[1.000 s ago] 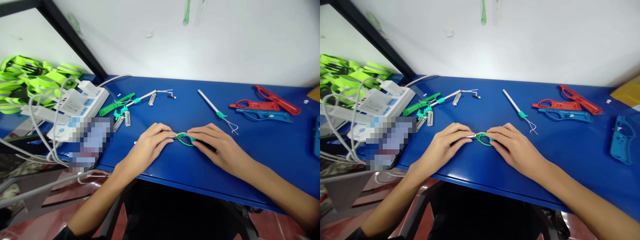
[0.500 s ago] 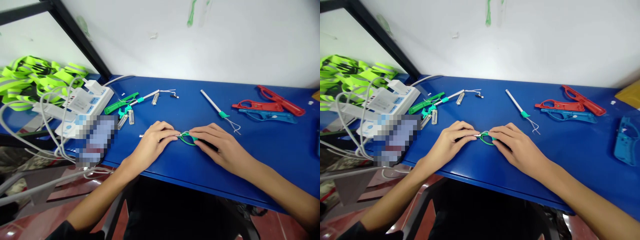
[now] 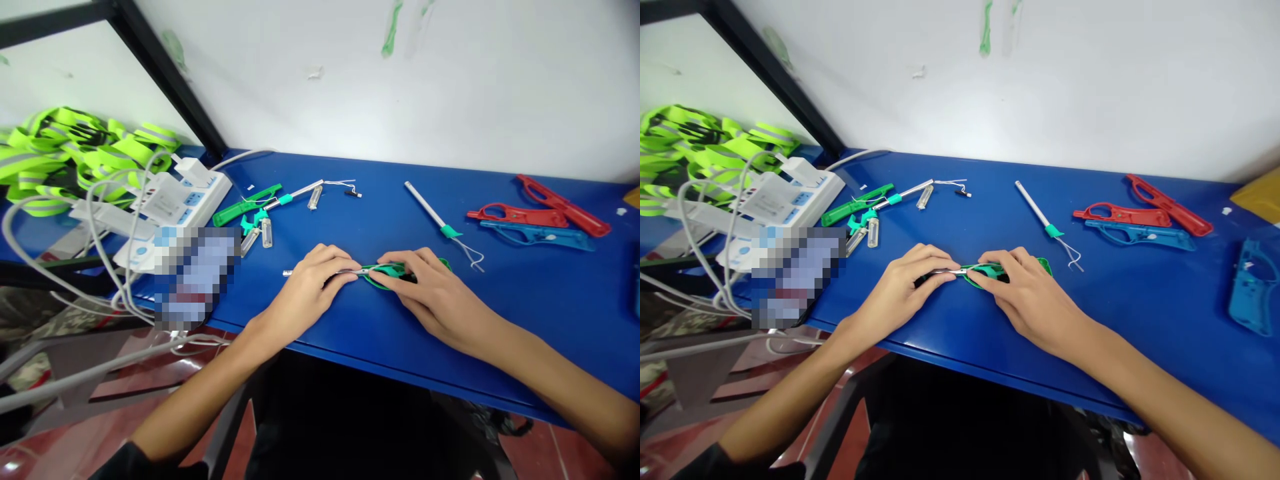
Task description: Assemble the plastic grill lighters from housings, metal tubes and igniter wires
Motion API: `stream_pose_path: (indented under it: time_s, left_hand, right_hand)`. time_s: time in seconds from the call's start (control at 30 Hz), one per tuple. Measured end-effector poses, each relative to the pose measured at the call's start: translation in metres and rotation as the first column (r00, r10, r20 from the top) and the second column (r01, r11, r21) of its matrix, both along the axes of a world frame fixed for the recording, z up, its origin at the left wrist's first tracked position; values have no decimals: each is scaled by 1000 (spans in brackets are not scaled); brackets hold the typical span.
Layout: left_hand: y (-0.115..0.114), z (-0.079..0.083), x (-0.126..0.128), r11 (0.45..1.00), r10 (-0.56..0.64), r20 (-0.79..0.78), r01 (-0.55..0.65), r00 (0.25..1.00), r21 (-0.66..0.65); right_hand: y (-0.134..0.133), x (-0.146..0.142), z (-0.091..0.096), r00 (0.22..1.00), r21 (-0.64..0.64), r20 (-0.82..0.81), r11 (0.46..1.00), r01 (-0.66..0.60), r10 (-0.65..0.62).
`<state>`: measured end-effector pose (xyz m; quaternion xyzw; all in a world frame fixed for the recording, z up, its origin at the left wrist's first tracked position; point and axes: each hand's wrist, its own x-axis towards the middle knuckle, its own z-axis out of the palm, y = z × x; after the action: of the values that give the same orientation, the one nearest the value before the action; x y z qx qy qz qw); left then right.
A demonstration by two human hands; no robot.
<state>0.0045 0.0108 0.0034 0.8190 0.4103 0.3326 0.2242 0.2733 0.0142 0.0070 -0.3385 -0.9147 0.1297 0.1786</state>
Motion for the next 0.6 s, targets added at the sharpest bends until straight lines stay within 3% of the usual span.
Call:
stream_pose_path:
  time_s: [0.2, 0.6]
  left_hand:
    - [2, -2, 2, 1000, 4, 44, -4, 999, -4]
    - [-1, -4, -8, 995, 102, 68, -103, 993, 12]
  right_hand:
    - [-2, -1, 2, 1000, -52, 0, 999, -13, 13]
    - [0, -2, -1, 1000, 13, -10, 1000, -24, 24]
